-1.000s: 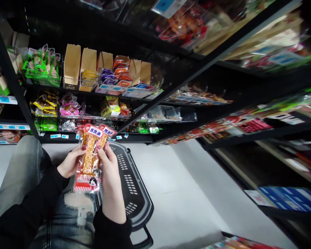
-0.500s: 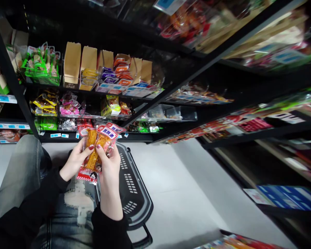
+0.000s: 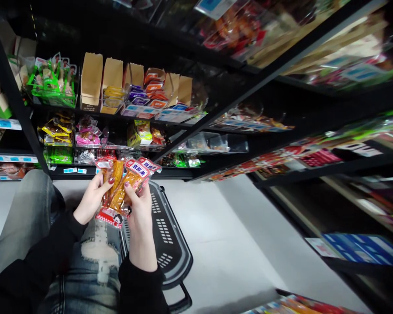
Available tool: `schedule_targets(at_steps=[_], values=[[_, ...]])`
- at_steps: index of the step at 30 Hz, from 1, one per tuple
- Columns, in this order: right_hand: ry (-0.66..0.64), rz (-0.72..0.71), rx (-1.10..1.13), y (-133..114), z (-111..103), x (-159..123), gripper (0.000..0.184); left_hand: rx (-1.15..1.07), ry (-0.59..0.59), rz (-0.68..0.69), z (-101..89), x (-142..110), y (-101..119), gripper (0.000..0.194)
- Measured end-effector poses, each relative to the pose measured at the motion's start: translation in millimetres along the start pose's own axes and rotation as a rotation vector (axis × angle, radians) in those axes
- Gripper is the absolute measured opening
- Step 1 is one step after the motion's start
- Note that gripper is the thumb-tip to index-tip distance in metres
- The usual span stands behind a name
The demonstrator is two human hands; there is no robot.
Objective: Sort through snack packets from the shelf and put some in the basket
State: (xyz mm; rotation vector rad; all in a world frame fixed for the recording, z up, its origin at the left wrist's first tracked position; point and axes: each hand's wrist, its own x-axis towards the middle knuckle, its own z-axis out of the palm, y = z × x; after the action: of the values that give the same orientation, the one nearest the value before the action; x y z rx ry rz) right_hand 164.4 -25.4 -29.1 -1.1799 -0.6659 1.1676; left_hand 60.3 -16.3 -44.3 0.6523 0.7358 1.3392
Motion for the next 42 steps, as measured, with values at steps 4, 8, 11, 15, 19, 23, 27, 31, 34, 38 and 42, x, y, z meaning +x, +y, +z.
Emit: schedule_targets(at_steps=[4, 8, 11, 15, 19, 23, 27, 31, 34, 38, 42], values=[[-0.063, -0.05, -0.05, -2.9, 2.6, -7.1, 0.049, 0.113, 0.043, 0.014, -4.1, -0.6, 3.8, 0.022], [-0.106, 0.001, -0.02, 0.4, 4.2, -11.0, 0.043, 0.226, 0.1, 0.049, -11.0, 1.5, 4.4, 0.024], [-0.099, 0.027, -0.013, 4.3, 6.2, -12.7, 0.041, 0.287, 0.114, 0.079, -13.4, 4.1, 1.9, 0.025], [-0.005, -0.002, -0.042, 7.0, 7.6, -13.3, 0.044, 0.291, 0.129, 0.065, -12.1, 6.6, -4.2, 0.023], [0.059, -0.003, -0.042, 8.2, 5.4, -11.5, 0.044, 0.329, 0.156, 0.14, -10.2, 6.1, -7.8, 0.018], [0.097, -0.038, -0.044, 12.6, 5.4, -13.5, 0.048, 0.344, 0.157, 0.167, -8.7, 4.6, -5.2, 0.018], [0.16, -0.054, 0.024, 19.2, 2.9, -14.5, 0.049, 0.332, 0.201, 0.208, -8.3, 4.2, -0.7, 0.019], [0.171, 0.099, 0.155, 22.2, -11.0, -6.6, 0.038, 0.15, 0.247, 0.163, -11.3, 6.2, 5.4, 0.022], [0.134, 0.205, 0.197, 20.8, -22.6, 0.4, 0.031, -0.036, 0.319, 0.028, -16.8, 9.5, 14.9, 0.025], [0.12, 0.226, 0.169, 16.8, -28.5, 4.8, 0.035, -0.367, 0.125, -0.213, -28.2, 12.4, 32.0, 0.03], [0.119, 0.178, 0.094, 17.6, -25.5, 3.2, 0.039, -0.467, -0.052, -0.282, -33.9, 10.3, 43.1, 0.012]])
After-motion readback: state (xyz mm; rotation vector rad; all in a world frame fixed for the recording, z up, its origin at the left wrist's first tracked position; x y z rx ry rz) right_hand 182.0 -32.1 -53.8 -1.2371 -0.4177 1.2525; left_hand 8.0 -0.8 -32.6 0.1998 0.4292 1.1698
